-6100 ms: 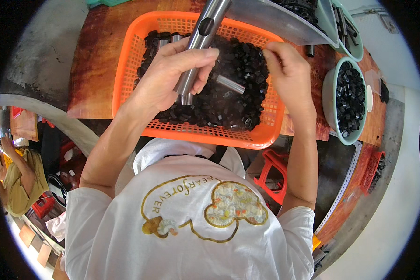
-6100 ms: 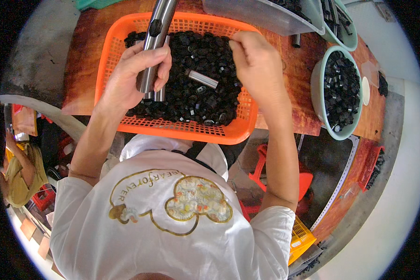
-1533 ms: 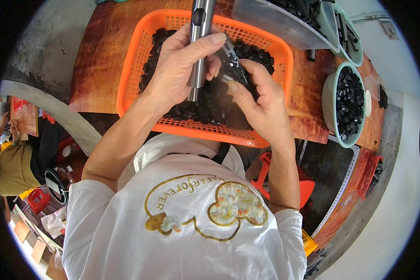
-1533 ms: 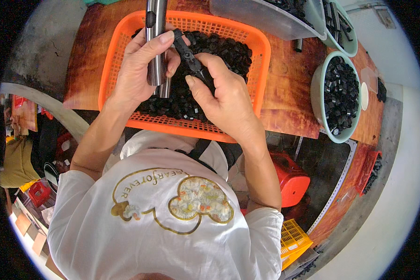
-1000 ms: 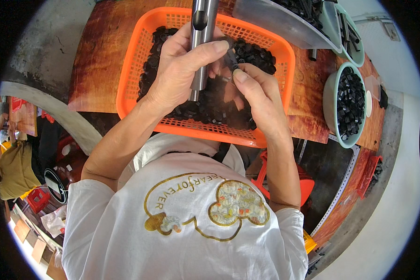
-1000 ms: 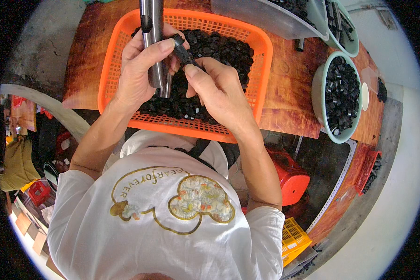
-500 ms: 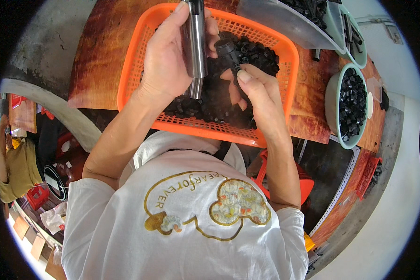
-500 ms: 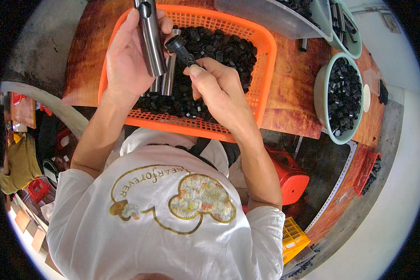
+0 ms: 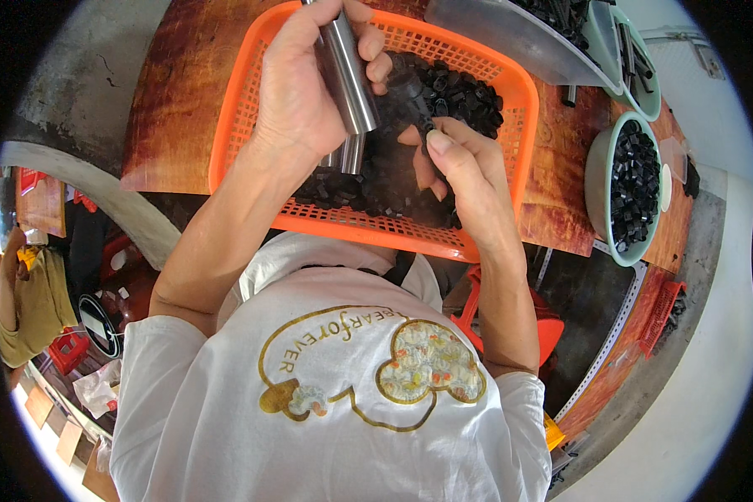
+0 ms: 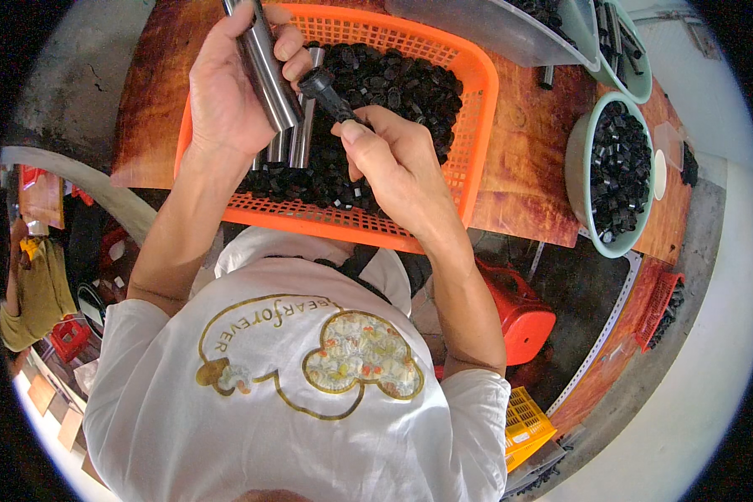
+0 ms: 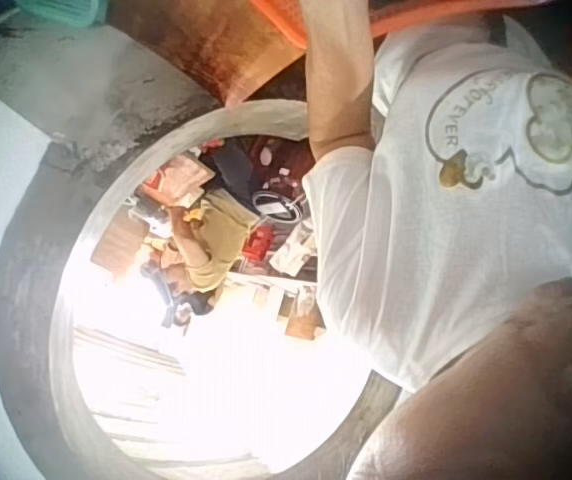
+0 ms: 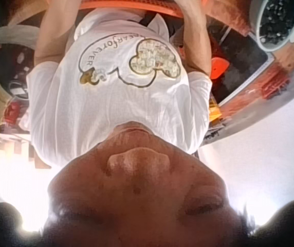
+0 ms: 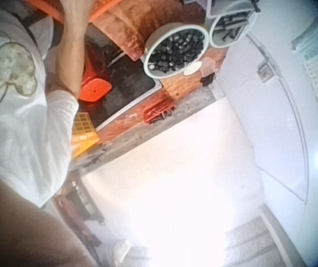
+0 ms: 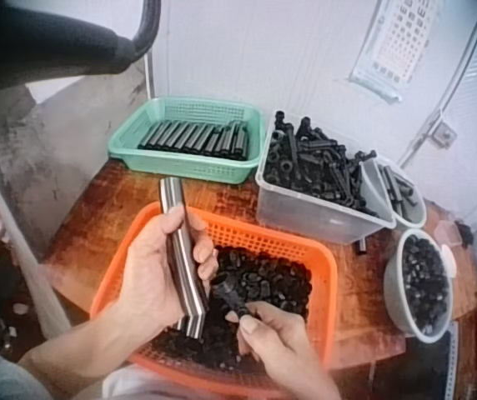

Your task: The person repeatedly picks small black plastic parts from an orange basket and presses them onto the ends of cylindrical metal rods. The person holds the rod with one hand and uses the other to align and push the plastic piece into place. Completed assemblies are placed into a nearby container.

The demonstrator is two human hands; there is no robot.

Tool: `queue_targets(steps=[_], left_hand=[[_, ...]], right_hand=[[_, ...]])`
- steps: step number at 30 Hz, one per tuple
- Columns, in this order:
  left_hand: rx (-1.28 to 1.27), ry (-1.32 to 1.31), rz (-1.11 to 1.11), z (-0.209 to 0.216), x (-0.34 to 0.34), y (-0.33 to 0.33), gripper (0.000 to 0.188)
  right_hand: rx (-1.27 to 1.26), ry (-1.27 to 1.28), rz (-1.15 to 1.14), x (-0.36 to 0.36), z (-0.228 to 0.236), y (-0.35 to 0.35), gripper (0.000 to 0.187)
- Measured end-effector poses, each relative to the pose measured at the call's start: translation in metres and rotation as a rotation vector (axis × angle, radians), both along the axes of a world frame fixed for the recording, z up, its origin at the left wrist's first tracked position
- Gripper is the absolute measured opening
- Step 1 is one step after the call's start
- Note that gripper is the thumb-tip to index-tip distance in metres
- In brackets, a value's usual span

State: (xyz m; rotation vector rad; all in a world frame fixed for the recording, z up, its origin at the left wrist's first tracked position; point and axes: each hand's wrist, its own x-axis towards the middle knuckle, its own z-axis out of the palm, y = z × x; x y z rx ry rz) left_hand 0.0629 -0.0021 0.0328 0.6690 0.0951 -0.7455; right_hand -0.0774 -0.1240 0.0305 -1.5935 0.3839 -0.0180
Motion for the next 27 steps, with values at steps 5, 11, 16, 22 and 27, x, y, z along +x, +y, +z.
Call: queue_targets(steps=[5,11,16,22,27], left_hand=[[-0.160,0.044,-0.045,-0.006,0.005,0.003,0.058],[-0.222,0.107,0.022,-0.012,0.014,0.001,0.053],[-0.248,0.044,0.071,-0.015,0.017,0.003,0.049],[-0.270,0.075,0.065,-0.016,0.016,0.003,0.048],[-0.287,0.046,0.058,-0.015,0.015,0.002,0.048]], right_hand=[[0.002,0.043,0.008,-0.003,0.000,0.002,0.034],[0.015,0.041,0.008,-0.007,-0.002,0.004,0.035],[-0.037,0.072,0.067,-0.009,-0.004,0.003,0.046],[-0.003,0.027,0.076,-0.006,-0.006,0.006,0.047],[0.026,0.010,0.077,-0.007,-0.004,0.004,0.034]])
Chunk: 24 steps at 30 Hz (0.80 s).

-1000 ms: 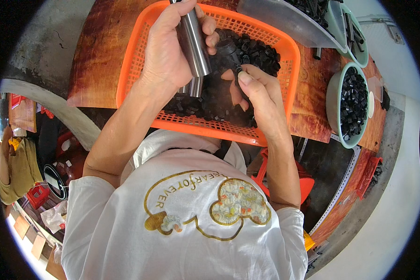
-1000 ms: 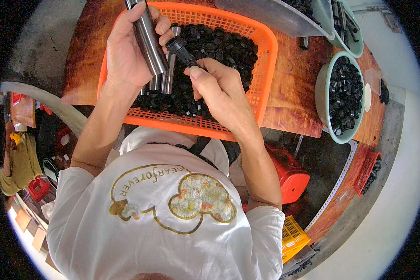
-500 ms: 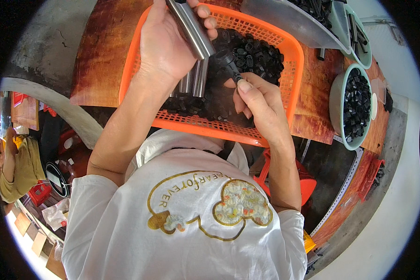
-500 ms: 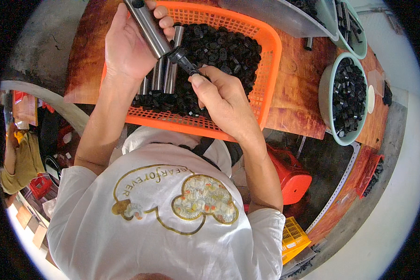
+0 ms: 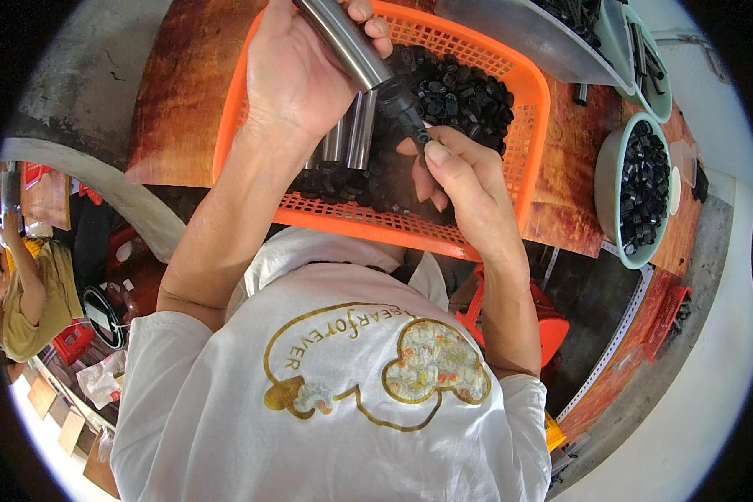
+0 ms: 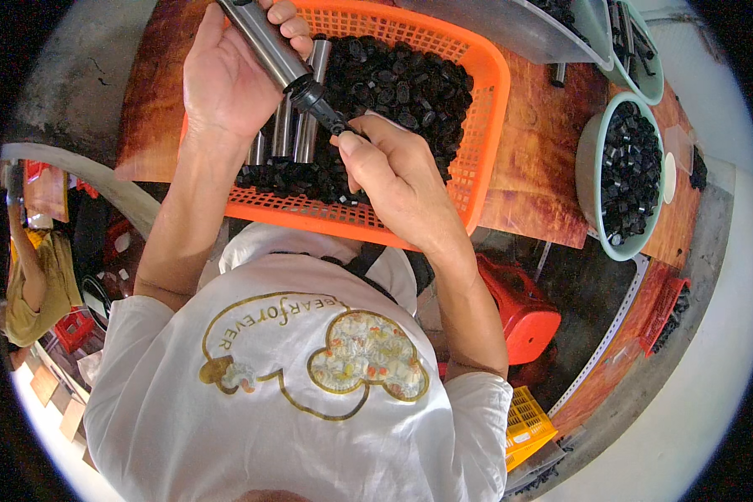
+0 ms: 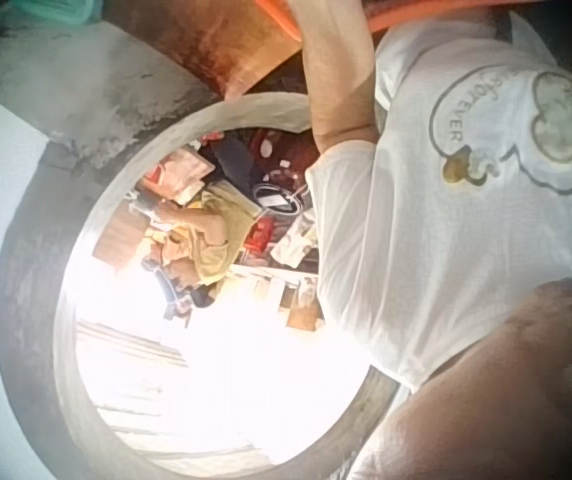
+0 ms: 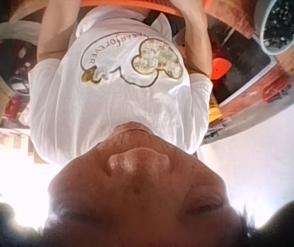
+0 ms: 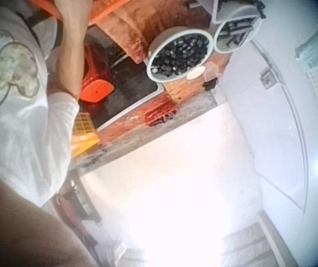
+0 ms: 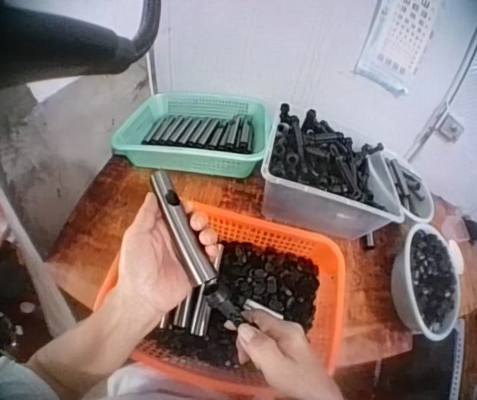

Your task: The person repeatedly picks small black plastic parts from an orange basket and presses them onto the ends of cylindrical metal rods. The person holds the rod with one hand and uses the other to align and push the plastic piece into place. Completed assemblies are placed into a nearby container.

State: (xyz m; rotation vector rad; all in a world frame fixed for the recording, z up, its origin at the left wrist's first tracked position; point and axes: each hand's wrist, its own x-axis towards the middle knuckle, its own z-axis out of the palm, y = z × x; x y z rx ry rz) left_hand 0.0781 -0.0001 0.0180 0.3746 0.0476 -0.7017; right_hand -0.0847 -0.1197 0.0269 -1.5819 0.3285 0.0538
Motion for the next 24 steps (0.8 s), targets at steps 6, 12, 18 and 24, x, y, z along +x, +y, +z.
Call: queue_targets(steps=[6,12,18,24], left_hand=[[-0.001,-0.020,-0.008,-0.0004,0.0003,0.0007,0.049],[-0.008,-0.033,-0.001,0.0001,-0.0014,0.0002,0.049],[-0.003,-0.044,-0.006,0.0007,-0.0029,-0.0003,0.049],[-0.057,-0.053,-0.010,0.0004,-0.0030,-0.0001,0.050]], right_hand=[[0.020,0.001,-0.011,-0.0007,-0.0001,-0.0005,0.033],[0.019,-0.003,-0.029,-0.0017,-0.0008,0.0003,0.033],[-0.020,0.023,-0.053,-0.0027,-0.0032,-0.0001,0.034],[-0.056,0.050,-0.057,-0.0027,-0.0053,-0.0011,0.041]])
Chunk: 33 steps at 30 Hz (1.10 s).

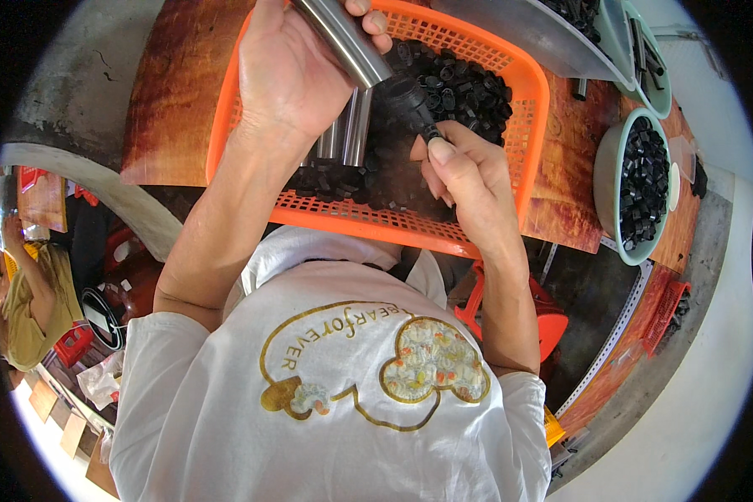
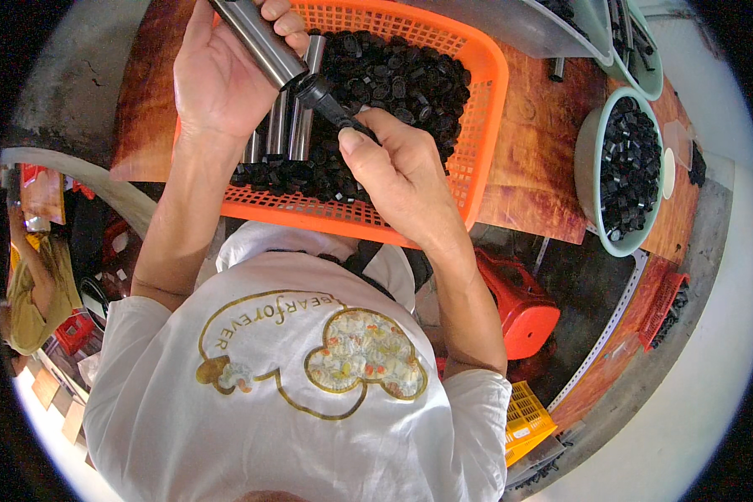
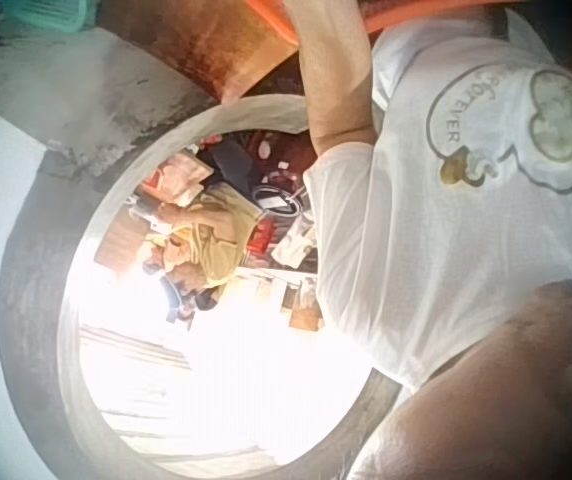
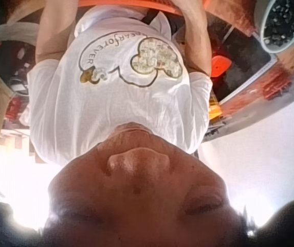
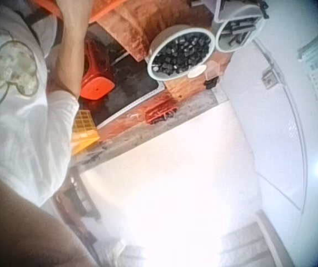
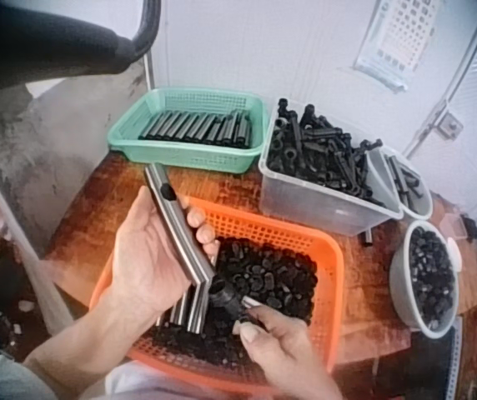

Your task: The person repeatedly picks small black plastic parts from an orange basket and presses them onto the ends of cylindrical metal rods. The person holds the rod with one hand and uses the other to align and push the plastic piece into place. Completed assemblies are placed into a nearby container.

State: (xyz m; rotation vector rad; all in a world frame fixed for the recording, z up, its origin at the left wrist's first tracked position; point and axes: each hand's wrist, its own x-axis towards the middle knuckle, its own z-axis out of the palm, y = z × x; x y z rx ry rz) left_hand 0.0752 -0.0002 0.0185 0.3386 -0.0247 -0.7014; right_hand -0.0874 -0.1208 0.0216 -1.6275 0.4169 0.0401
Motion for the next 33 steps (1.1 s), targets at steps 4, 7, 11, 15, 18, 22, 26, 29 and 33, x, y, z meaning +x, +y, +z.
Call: queue_targets(steps=[4,7,11,15,18,22,26,29,33], left_hand=[[-0.017,0.003,0.004,0.001,0.000,0.001,0.051],[-0.034,0.006,0.012,0.002,0.000,0.001,0.051],[-0.060,0.008,0.015,0.004,-0.002,0.001,0.050],[-0.090,-0.061,0.030,0.003,-0.004,-0.002,0.049],[-0.105,-0.100,0.025,0.002,-0.006,-0.004,0.050],[-0.128,-0.182,0.021,0.000,-0.014,-0.008,0.051],[-0.106,-0.240,0.026,-0.001,-0.022,-0.011,0.052],[-0.100,-0.228,0.025,-0.002,-0.023,-0.012,0.052],[-0.078,-0.201,0.033,-0.002,-0.023,-0.012,0.051]], right_hand=[[-0.017,-0.009,-0.037,0.001,-0.001,0.000,0.038],[-0.030,0.015,-0.052,0.003,-0.001,0.000,0.039],[-0.058,0.026,-0.045,0.005,0.000,0.000,0.040],[-0.059,0.039,-0.031,0.006,0.002,0.004,0.040],[-0.070,0.037,-0.015,0.009,0.004,0.006,0.040],[-0.053,0.059,-0.026,0.013,0.006,0.007,0.041],[-0.059,0.040,-0.015,0.016,0.007,0.009,0.042],[-0.040,0.022,-0.022,0.018,0.006,0.011,0.041],[-0.010,0.012,-0.025,0.018,0.004,0.016,0.041]])
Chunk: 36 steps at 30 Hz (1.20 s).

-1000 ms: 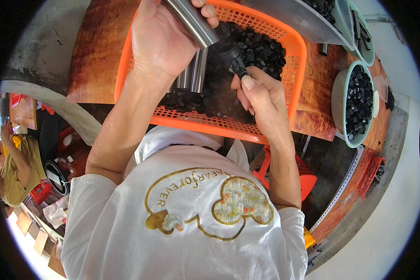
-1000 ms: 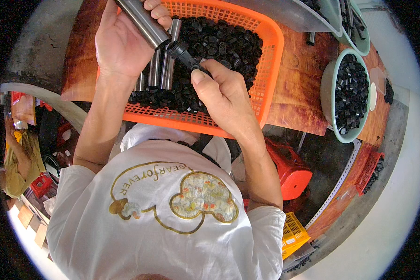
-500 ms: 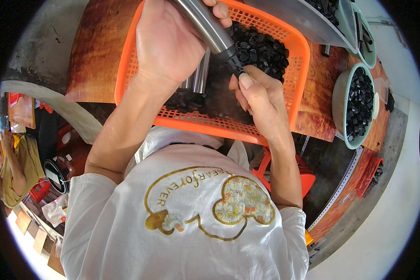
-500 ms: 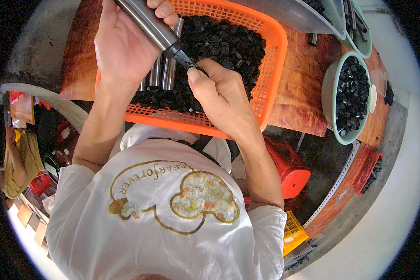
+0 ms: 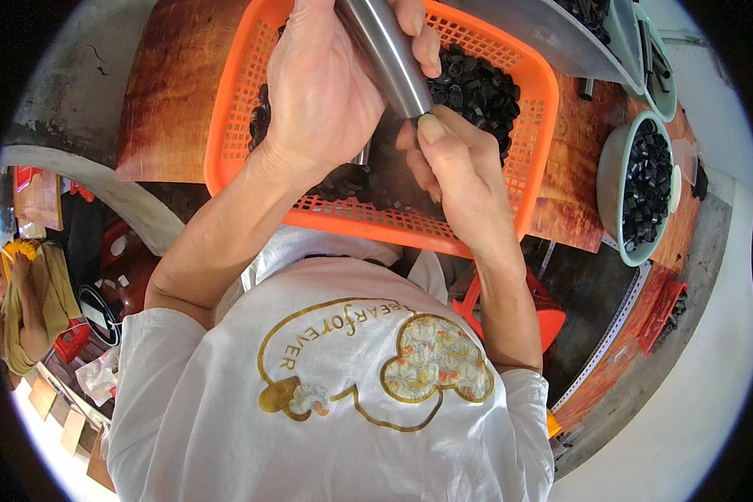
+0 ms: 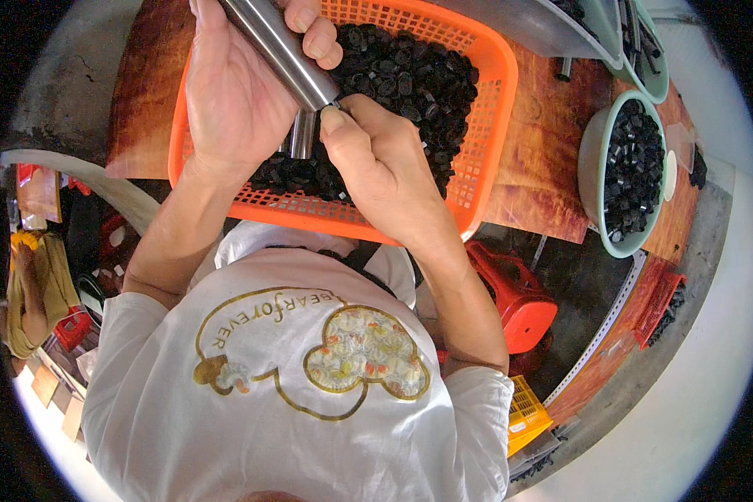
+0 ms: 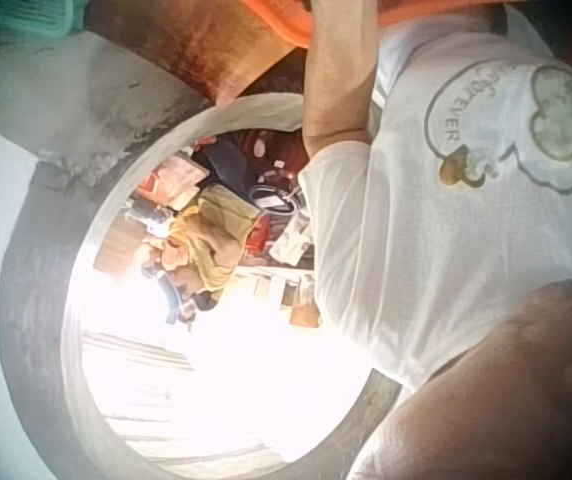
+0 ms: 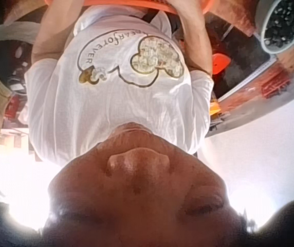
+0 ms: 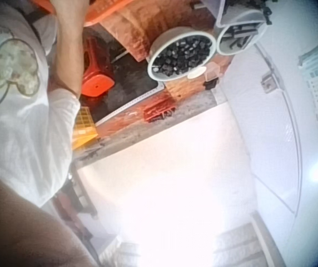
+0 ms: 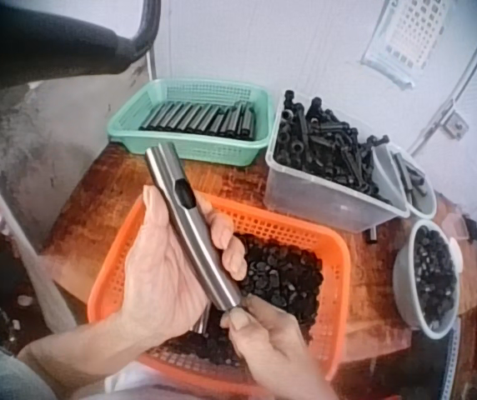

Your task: The person repeatedly picks small black plastic parts from an orange basket and presses them onto the ends of cylindrical metal rods. The person holds the rod with one hand and uses the other to align and push the plastic piece into place. Completed assemblies are placed into a nearby container.

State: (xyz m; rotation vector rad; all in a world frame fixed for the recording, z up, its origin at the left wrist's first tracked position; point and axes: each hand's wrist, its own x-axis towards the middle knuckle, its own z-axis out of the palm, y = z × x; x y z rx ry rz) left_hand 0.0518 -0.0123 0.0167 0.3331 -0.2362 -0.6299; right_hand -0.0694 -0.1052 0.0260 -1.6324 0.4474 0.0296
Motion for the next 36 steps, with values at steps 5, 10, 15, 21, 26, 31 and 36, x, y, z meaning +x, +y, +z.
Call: queue_targets(steps=[5,10,15,21,26,31,36], left_hand=[[0.034,-0.006,0.010,-0.0004,0.0006,-0.0002,0.051],[0.046,0.002,0.021,-0.0010,0.0001,0.0005,0.050],[0.058,0.008,0.018,-0.0011,-0.0020,0.0017,0.049],[0.063,0.044,0.003,0.0002,-0.0031,0.0022,0.048],[0.046,0.060,0.009,0.0013,-0.0030,0.0022,0.048],[0.071,0.006,0.054,0.0016,0.0010,0.0019,0.048],[0.117,-0.053,0.131,0.0006,0.0026,0.0036,0.047]], right_hand=[[-0.021,-0.024,0.009,0.0017,-0.0032,0.0018,0.042],[-0.040,-0.018,0.008,0.0029,-0.0048,0.0029,0.043],[-0.036,0.010,0.008,0.0021,-0.0033,0.0041,0.042],[-0.057,0.033,-0.012,0.0026,-0.0032,0.0068,0.041],[-0.019,0.031,-0.020,0.0050,-0.0042,0.0077,0.040],[0.036,0.020,0.030,0.0071,-0.0042,0.0046,0.040],[0.008,0.011,0.065,0.0070,-0.0040,0.0033,0.041]])
